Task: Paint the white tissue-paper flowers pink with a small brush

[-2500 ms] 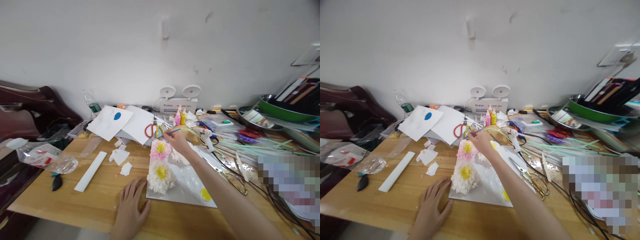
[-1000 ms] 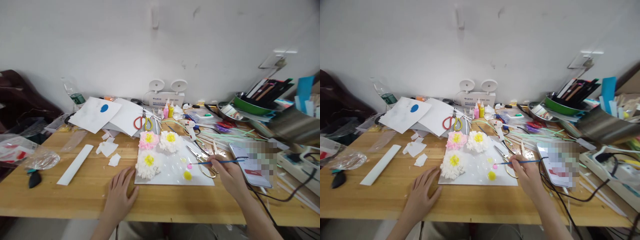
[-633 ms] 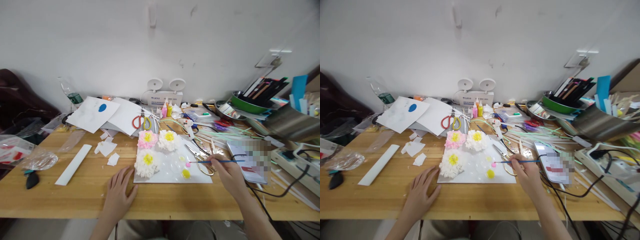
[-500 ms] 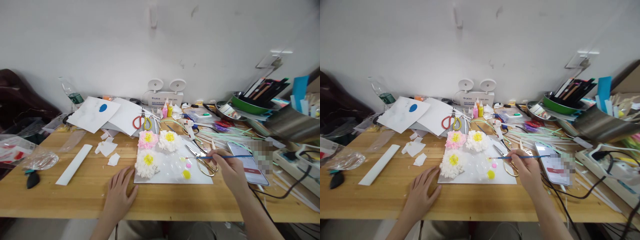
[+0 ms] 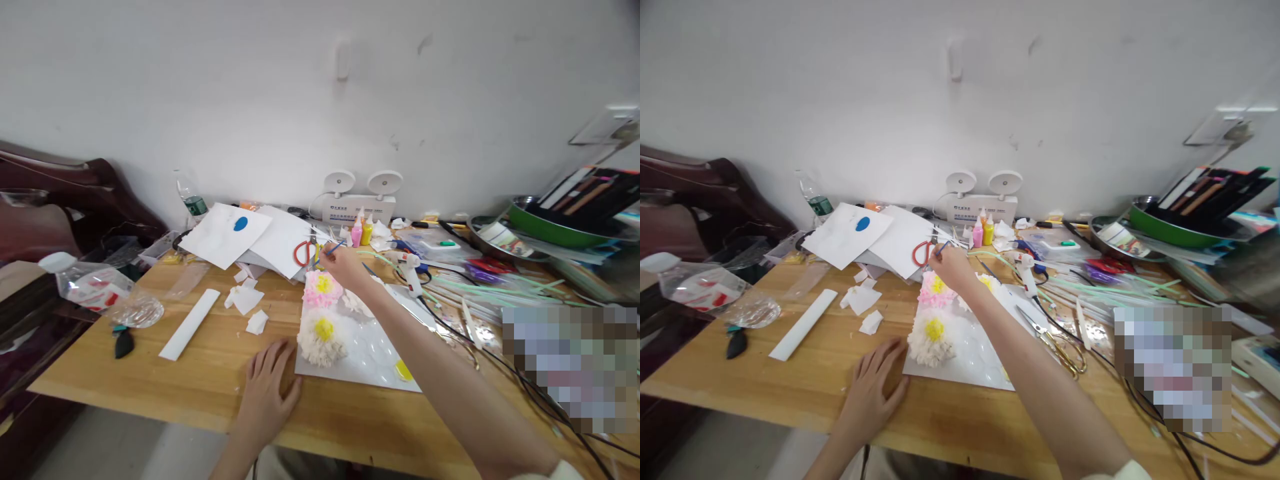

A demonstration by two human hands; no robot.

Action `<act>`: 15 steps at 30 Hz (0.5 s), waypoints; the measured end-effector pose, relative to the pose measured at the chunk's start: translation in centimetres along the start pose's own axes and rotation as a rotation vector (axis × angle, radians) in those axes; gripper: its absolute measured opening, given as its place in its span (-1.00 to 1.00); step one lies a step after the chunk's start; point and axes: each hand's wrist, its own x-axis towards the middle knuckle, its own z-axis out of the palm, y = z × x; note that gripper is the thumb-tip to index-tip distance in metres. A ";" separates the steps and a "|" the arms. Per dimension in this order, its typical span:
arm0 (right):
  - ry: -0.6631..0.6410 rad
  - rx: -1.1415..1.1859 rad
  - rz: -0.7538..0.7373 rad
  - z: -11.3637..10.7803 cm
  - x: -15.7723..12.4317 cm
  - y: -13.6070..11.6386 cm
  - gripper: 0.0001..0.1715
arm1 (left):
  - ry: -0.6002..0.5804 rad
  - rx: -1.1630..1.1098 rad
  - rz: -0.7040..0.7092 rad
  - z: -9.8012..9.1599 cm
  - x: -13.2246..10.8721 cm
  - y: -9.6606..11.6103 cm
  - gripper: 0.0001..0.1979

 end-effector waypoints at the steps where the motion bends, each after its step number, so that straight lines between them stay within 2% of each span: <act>1: -0.012 -0.014 -0.005 0.5 0.4 0.1 -0.83 | -0.002 -0.005 0.001 0.0 0.0 0.0 -0.55; 5: -0.041 -0.063 -0.002 1.3 0.9 0.5 -0.80 | 0.002 -0.028 -0.007 -0.1 0.0 0.0 -0.54; 15: -0.035 -0.069 -0.011 1.0 0.7 0.9 -0.81 | 0.004 -0.035 -0.020 -0.2 0.1 0.1 -0.55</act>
